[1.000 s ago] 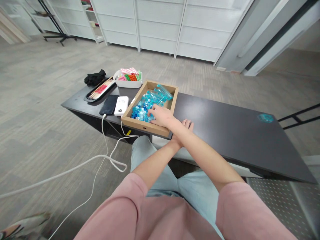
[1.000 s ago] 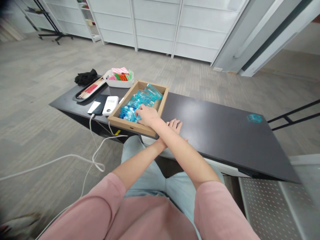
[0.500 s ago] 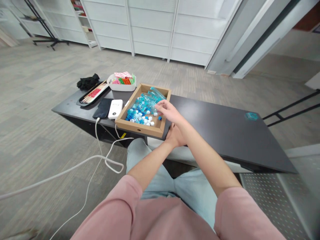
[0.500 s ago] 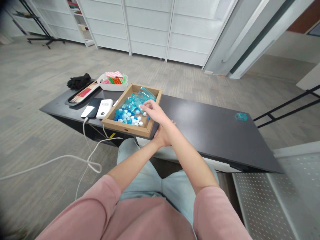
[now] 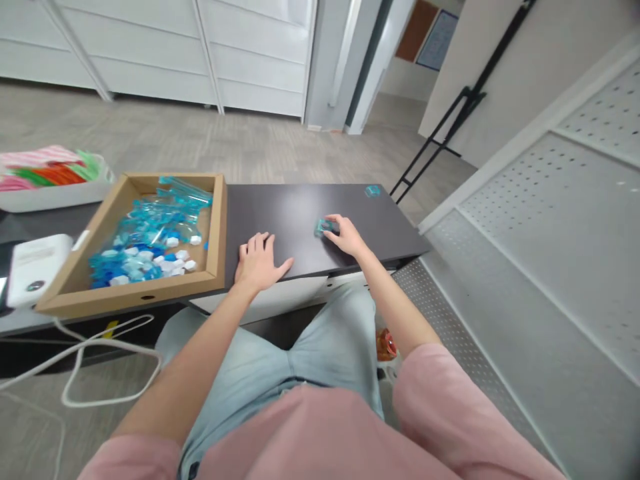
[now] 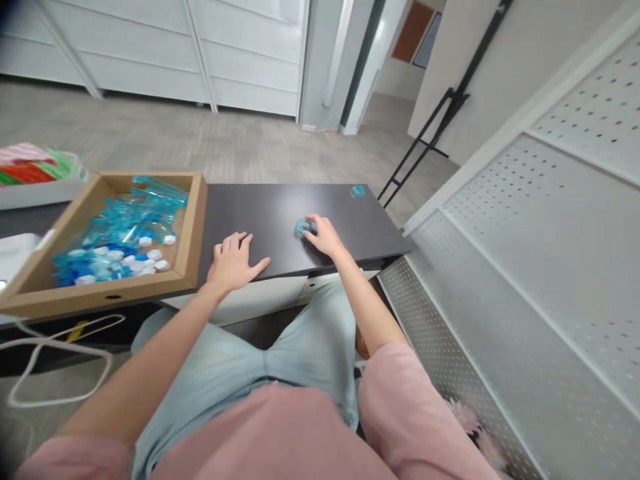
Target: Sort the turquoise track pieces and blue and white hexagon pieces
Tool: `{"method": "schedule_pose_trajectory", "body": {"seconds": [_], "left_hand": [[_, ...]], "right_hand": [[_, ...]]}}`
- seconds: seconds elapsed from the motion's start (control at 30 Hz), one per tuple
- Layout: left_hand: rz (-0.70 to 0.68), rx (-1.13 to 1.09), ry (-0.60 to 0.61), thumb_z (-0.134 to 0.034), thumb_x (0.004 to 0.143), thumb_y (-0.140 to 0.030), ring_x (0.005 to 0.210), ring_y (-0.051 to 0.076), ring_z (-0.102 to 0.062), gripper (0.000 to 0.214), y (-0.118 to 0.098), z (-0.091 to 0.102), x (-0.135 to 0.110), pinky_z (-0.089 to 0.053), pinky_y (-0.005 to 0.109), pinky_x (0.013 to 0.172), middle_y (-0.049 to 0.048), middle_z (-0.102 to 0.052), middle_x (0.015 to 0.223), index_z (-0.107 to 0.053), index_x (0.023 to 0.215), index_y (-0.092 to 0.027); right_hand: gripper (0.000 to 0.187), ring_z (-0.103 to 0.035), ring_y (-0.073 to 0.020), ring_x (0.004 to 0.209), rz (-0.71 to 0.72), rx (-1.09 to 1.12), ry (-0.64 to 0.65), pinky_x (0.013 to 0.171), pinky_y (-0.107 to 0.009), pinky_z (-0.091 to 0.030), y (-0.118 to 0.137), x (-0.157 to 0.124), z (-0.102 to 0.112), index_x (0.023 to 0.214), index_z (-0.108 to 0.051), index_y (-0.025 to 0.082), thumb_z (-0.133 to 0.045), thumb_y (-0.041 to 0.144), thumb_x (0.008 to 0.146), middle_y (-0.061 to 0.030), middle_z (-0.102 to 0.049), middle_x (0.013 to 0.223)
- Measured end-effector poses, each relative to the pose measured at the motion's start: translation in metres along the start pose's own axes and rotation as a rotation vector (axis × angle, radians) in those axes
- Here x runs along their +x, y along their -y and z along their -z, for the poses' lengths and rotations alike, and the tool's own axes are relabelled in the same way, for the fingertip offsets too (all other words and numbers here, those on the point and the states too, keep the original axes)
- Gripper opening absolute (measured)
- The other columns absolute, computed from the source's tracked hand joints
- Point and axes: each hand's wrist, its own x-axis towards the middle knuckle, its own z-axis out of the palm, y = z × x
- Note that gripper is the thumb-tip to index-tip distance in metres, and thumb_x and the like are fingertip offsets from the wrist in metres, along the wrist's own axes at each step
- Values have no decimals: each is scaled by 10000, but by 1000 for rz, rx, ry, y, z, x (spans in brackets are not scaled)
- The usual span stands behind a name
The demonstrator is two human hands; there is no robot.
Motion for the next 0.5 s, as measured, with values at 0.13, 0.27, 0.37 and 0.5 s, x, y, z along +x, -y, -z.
{"method": "schedule_pose_trajectory", "body": {"seconds": [0.13, 0.27, 0.37, 0.5], "left_hand": [[8, 12, 4, -597, 1038, -629, 1649, 471, -400, 869, 1, 0, 0, -381, 600, 1298, 297, -477, 1768, -532, 1691, -58], [3, 27, -5, -579, 1037, -636, 1638, 467, -413, 875, 1, 1, -1, -390, 605, 1292, 293, -491, 1761, -546, 1679, -43], [-4, 43, -15, -567, 1036, -630, 1640, 469, -412, 882, 2, -1, -2, -392, 609, 1288, 296, -494, 1763, -543, 1679, -27], [-8, 64, -42, -554, 1036, -631, 1625, 475, -435, 875, 4, -6, -2, -395, 619, 1283, 304, -507, 1754, -551, 1674, -32]], "right_hand": [[456, -607, -327, 1529, 41, -218, -7, 1306, -582, -482, -23, -24, 19, 1442, -757, 250, -599, 171, 1022, -129, -658, 1668], [457, -638, -356, 1449, -23, -407, -65, 1241, -547, -524, -19, -40, 25, 1504, -754, 222, -580, 234, 1081, -168, -666, 1619], [495, -641, -361, 1425, -8, -483, -5, 1197, -538, -543, -14, -48, 26, 1596, -704, 248, -591, 338, 1122, -159, -656, 1638], [571, -565, -383, 1515, -63, -545, 19, 1214, -551, -524, -19, -40, 31, 1690, -627, 273, -584, 439, 1145, -136, -595, 1733]]}}
